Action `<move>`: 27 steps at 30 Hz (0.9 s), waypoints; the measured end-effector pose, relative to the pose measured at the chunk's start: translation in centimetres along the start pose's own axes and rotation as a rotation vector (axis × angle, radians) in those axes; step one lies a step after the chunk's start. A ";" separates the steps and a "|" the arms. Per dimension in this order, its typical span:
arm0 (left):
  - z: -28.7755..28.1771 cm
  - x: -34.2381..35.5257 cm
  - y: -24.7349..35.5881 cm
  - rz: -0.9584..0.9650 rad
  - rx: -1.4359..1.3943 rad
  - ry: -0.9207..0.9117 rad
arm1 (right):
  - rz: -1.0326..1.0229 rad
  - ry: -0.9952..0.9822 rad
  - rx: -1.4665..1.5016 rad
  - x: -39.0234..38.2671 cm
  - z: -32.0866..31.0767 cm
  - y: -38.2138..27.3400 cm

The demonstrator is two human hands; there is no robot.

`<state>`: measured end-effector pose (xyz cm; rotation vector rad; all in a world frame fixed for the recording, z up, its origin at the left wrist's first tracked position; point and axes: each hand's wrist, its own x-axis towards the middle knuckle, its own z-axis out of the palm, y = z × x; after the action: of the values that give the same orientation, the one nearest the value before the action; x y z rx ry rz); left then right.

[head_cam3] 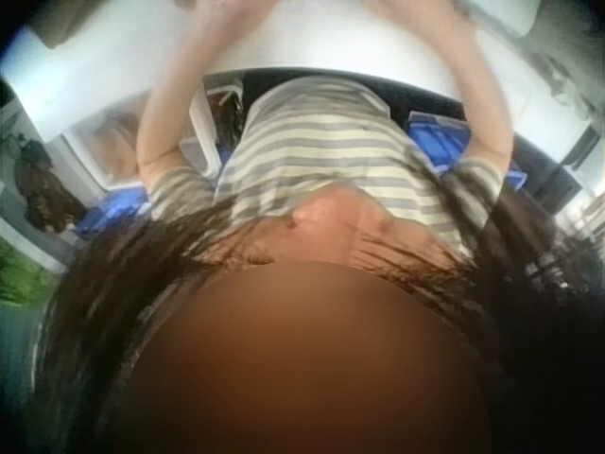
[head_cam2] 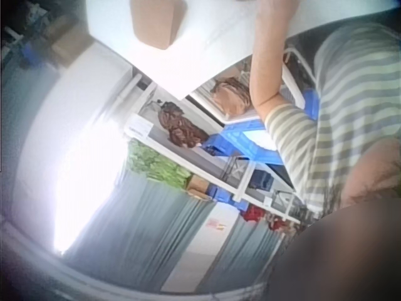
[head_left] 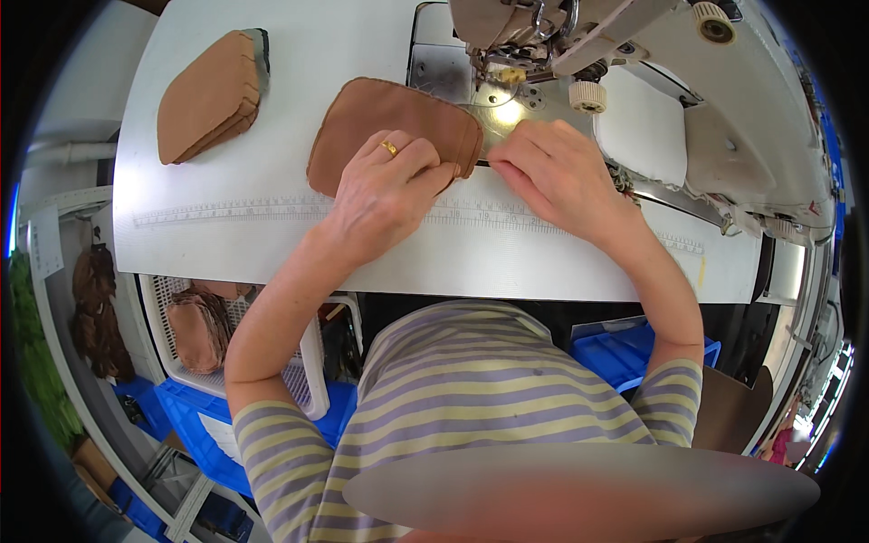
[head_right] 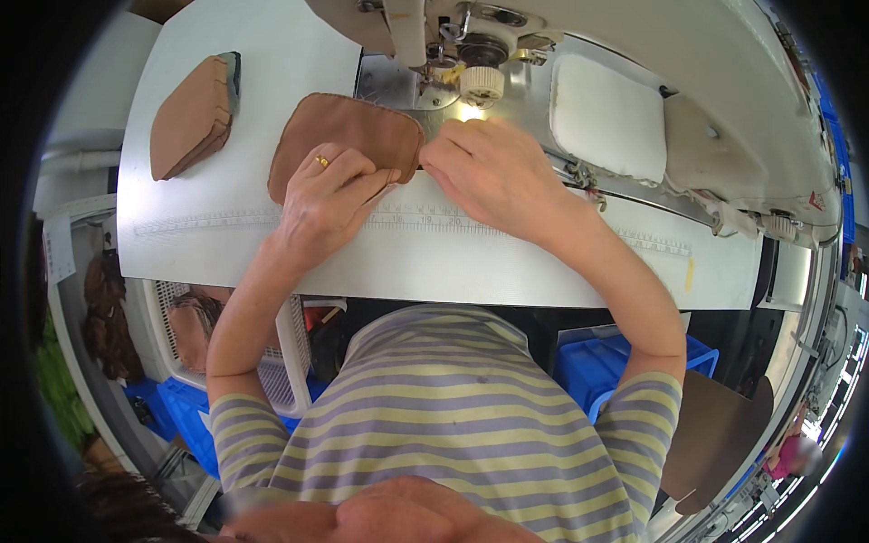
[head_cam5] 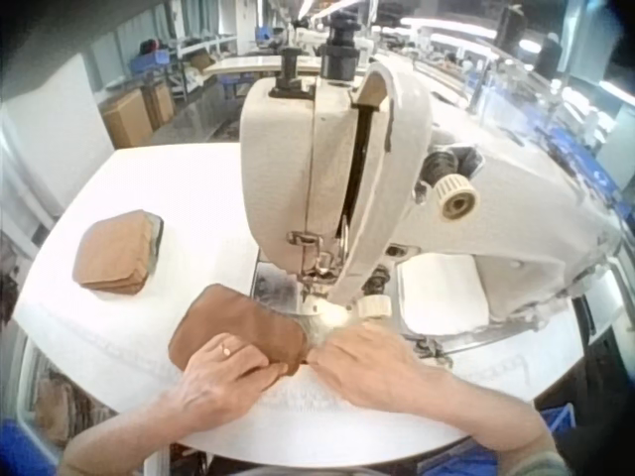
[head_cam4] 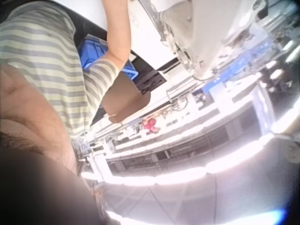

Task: Using an industrial sewing machine to sew a leather pouch component.

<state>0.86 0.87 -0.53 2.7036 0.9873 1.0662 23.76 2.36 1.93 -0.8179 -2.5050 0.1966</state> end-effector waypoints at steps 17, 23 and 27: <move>0.6 0.2 -0.1 0.006 -0.029 -0.016 | -0.079 0.182 -0.001 -0.1 1.0 -0.2; 0.3 0.1 0.0 0.036 0.046 0.004 | 0.030 -0.089 0.302 -0.7 -0.7 -1.3; 0.1 0.0 0.1 0.028 0.048 0.004 | 0.318 -0.337 0.427 -1.6 -1.2 -1.9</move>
<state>0.95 0.79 -0.57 2.7630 0.9910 1.0673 24.48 -0.18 2.83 -1.0575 -2.4705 1.0135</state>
